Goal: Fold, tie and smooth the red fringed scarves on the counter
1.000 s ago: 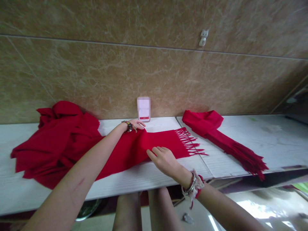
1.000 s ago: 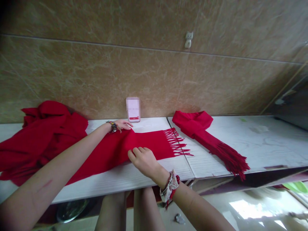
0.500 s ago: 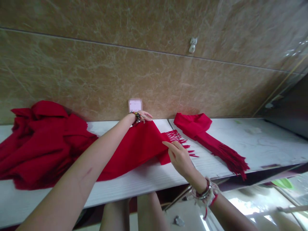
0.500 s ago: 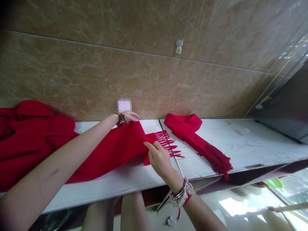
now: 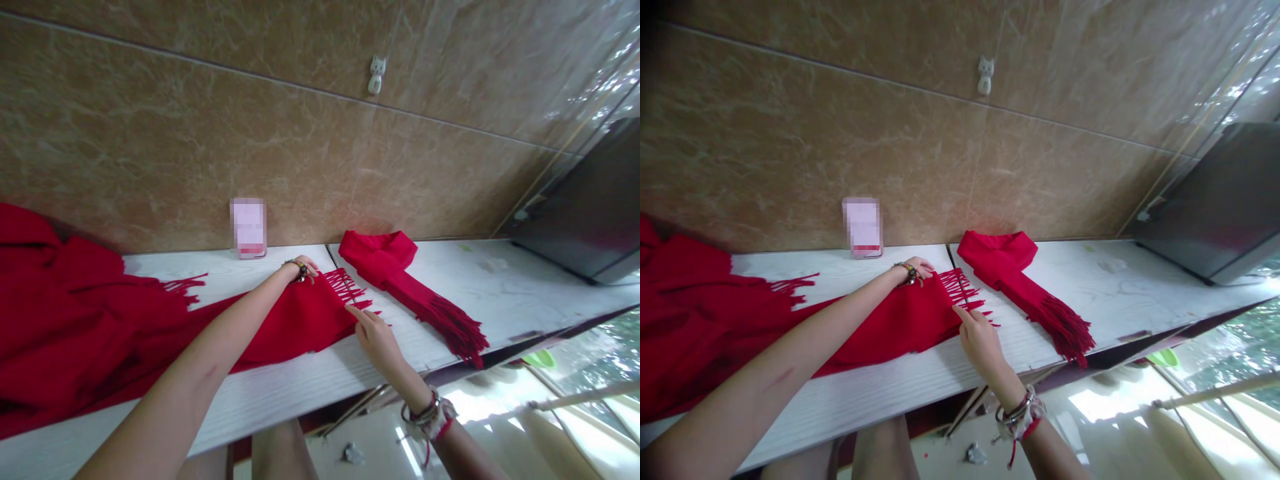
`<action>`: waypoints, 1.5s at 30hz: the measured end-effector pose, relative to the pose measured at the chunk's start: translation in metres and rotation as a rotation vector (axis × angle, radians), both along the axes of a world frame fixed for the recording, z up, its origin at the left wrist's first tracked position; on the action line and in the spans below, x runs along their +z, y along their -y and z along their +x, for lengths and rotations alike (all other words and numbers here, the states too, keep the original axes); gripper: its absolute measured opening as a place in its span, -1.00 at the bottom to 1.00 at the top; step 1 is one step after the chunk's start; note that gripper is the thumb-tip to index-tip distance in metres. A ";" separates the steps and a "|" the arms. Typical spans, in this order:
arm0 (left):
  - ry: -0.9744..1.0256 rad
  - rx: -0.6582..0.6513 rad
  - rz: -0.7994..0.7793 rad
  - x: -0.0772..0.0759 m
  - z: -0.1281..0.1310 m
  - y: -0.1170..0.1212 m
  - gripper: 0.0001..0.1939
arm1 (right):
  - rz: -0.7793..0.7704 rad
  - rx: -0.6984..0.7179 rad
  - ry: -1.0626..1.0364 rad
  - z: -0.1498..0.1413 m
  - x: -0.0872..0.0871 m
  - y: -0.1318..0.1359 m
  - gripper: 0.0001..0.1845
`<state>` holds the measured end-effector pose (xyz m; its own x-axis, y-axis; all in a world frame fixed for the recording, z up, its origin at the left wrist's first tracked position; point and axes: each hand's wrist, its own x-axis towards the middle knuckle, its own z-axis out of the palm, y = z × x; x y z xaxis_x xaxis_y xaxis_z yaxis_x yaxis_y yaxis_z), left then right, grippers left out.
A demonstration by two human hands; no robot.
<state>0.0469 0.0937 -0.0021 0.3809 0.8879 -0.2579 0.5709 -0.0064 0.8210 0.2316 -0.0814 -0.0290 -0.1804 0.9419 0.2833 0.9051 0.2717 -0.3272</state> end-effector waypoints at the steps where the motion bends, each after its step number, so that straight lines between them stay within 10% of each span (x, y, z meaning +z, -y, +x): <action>1: -0.049 0.019 0.039 -0.003 0.002 0.003 -0.55 | -0.009 0.000 0.031 0.000 0.000 0.000 -0.49; 10: -0.466 0.105 0.410 0.007 -0.009 0.066 -0.48 | 0.179 0.423 0.288 -0.003 0.014 -0.014 -0.39; 16: -0.813 -0.050 0.280 -0.006 -0.043 0.135 -0.32 | 0.021 0.643 0.292 0.005 0.010 -0.026 -0.49; 30: -0.750 -0.300 0.366 0.007 -0.041 0.182 -0.17 | -0.311 0.559 0.110 -0.008 0.039 -0.024 -0.58; 36: -0.815 -0.345 0.483 0.008 -0.041 0.188 -0.54 | -0.329 0.518 -0.037 -0.007 0.036 -0.026 -0.65; 45: -0.786 -0.457 0.484 0.008 -0.046 0.201 -0.20 | -0.419 0.516 -0.245 0.001 0.034 -0.034 -0.75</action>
